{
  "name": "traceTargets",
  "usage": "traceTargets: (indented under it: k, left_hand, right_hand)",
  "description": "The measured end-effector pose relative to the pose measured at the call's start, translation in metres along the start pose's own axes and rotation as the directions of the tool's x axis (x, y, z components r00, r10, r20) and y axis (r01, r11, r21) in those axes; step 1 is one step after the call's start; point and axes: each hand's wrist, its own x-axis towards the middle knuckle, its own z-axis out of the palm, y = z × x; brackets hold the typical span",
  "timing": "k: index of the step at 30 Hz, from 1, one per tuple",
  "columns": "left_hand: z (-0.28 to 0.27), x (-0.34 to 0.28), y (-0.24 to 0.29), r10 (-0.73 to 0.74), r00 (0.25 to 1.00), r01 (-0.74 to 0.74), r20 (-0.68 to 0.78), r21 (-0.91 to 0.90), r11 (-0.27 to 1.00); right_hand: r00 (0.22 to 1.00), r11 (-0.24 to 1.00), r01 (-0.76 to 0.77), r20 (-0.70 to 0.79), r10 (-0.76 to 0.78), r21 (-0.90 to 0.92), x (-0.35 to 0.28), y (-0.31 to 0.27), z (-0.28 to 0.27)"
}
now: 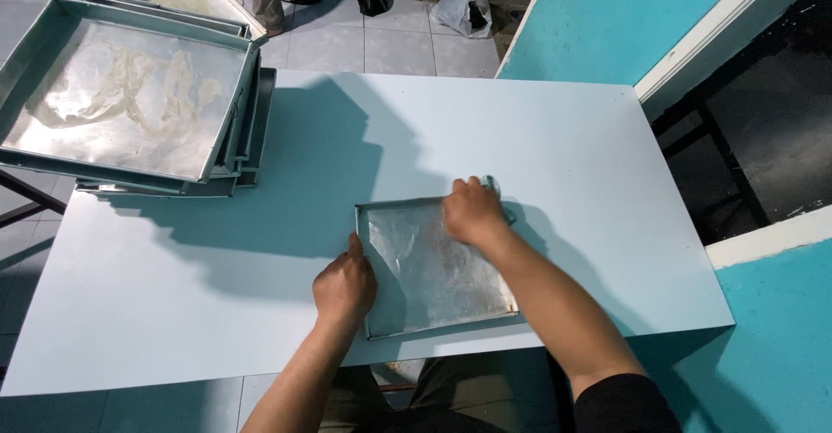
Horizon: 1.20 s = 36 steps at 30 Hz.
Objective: Cleaning a metal baking tray by wiping it thoroughly with a cloth to remove residue.
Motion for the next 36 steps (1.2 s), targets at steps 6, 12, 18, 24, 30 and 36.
traceTargets:
  k: [6,12,18,24,30,36]
  left_hand:
    - [0.004,-0.003,0.001,-0.009,1.000,0.009,-0.006,-0.003,1.000]
    - [-0.001,0.000,0.000,-0.053,0.987,0.078,0.151,-0.164,0.983]
    - [-0.029,0.000,0.004,-0.071,0.983,0.105,0.169,-0.200,0.974]
    - [-0.017,0.005,0.003,-0.051,0.983,0.085,0.178,-0.189,0.978]
    - [-0.014,0.002,0.004,-0.045,0.990,0.067,0.131,-0.173,0.983]
    - [0.002,0.001,-0.001,0.002,0.996,-0.022,-0.088,-0.222,0.975]
  right_hand:
    - [0.929,0.976,0.174,-0.351,-0.119,0.128,-0.009,-0.064,0.060]
    - [0.968,0.658,0.203,-0.251,-0.023,0.725,-0.032,-0.053,0.070]
    - [0.863,0.387,-0.108,-0.107,0.493,0.916,-0.076,0.042,0.063]
    - [0.854,-0.181,-0.147,0.217,0.473,0.972,-0.123,0.085,0.070]
    - [0.834,-0.363,-0.211,0.361,0.417,0.908,-0.131,0.079,0.048]
    - [0.842,-0.428,-0.153,0.344,0.415,0.891,-0.138,0.056,0.016]
